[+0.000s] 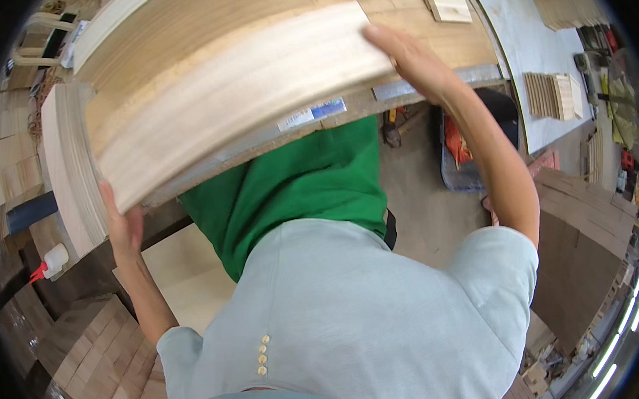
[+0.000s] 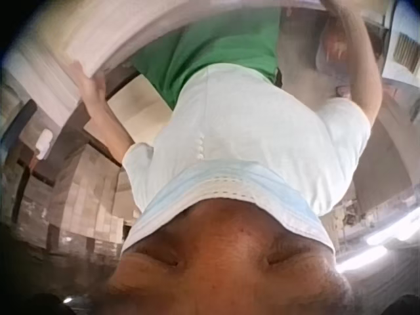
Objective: Applying wood glue to thin wooden strips and assembling them into a rectangular box frame.
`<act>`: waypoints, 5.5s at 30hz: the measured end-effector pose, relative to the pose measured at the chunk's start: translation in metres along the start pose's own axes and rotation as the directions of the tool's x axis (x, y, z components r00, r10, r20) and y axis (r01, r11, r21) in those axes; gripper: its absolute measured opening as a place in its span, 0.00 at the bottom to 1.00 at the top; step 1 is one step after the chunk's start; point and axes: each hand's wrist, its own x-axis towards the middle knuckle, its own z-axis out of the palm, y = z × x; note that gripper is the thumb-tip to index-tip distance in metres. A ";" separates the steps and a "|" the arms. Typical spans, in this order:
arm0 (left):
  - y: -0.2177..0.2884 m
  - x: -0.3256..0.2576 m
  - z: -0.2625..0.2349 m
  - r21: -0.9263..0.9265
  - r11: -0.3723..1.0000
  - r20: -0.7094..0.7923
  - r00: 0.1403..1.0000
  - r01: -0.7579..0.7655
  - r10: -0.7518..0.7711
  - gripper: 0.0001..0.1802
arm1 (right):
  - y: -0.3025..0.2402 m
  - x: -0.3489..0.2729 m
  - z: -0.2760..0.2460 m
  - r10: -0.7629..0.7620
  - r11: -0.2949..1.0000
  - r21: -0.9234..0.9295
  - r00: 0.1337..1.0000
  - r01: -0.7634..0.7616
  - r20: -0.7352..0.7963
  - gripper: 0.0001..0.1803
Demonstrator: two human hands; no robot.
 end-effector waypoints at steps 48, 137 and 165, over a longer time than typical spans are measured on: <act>0.023 0.051 -0.005 0.059 0.926 0.182 0.916 -0.372 0.357 0.64 | -0.154 0.178 0.007 -0.376 0.508 -0.841 0.926 0.185 -0.024 0.21; 0.050 0.090 -0.001 0.504 0.798 0.020 0.929 -0.329 0.370 0.19 | 0.012 0.109 -0.045 -0.162 0.949 0.289 0.982 0.127 0.101 0.22; 0.034 0.046 -0.023 0.215 0.973 0.138 0.989 -0.088 0.059 0.31 | -0.020 0.030 -0.020 -0.009 0.998 0.065 0.987 -0.002 0.163 0.39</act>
